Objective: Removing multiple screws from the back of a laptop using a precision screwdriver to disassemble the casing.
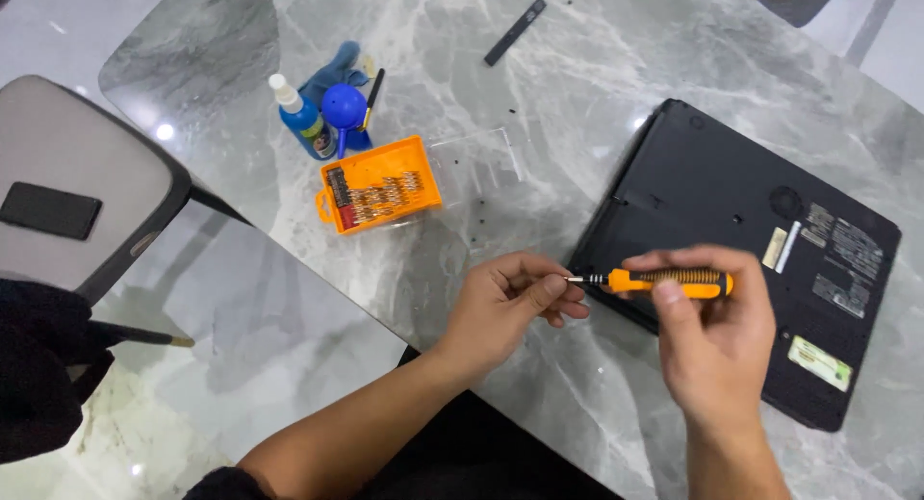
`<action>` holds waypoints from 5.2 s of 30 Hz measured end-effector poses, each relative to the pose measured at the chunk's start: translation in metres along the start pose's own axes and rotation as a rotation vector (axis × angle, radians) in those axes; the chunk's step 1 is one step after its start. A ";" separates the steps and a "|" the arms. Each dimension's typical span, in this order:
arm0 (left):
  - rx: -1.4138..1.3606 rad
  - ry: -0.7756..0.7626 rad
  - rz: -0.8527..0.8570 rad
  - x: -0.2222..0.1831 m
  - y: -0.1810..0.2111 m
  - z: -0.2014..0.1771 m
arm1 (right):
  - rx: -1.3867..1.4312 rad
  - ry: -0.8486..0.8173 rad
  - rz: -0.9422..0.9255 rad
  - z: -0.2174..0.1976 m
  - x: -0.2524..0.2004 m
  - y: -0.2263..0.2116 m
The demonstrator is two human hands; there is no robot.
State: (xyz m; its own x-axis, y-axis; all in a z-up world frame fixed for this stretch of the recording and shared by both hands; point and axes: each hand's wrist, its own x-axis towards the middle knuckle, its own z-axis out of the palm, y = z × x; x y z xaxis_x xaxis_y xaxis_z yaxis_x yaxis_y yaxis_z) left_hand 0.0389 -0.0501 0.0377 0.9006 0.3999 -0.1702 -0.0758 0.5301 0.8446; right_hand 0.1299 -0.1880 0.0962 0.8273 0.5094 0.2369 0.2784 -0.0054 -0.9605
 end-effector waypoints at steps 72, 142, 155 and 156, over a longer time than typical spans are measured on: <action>1.527 -0.220 0.888 0.004 -0.072 0.036 | -0.682 0.009 -0.170 -0.087 -0.013 0.038; 0.955 -0.890 0.594 0.107 -0.043 0.063 | -1.237 -0.467 0.000 -0.080 0.026 -0.040; 0.855 -0.873 0.494 0.096 -0.019 0.075 | -1.534 -0.333 0.067 -0.084 0.022 -0.031; 0.923 -0.851 0.556 0.098 -0.024 0.076 | -1.597 -0.306 0.054 -0.087 0.020 -0.026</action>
State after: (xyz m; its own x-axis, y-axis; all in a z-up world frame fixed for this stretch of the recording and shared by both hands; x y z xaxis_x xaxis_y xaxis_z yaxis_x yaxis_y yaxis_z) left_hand 0.1619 -0.0803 0.0398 0.8529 -0.3615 0.3766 -0.5015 -0.3673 0.7833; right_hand 0.1814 -0.2522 0.1384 0.7844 0.6201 -0.0137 0.6097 -0.7668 0.2008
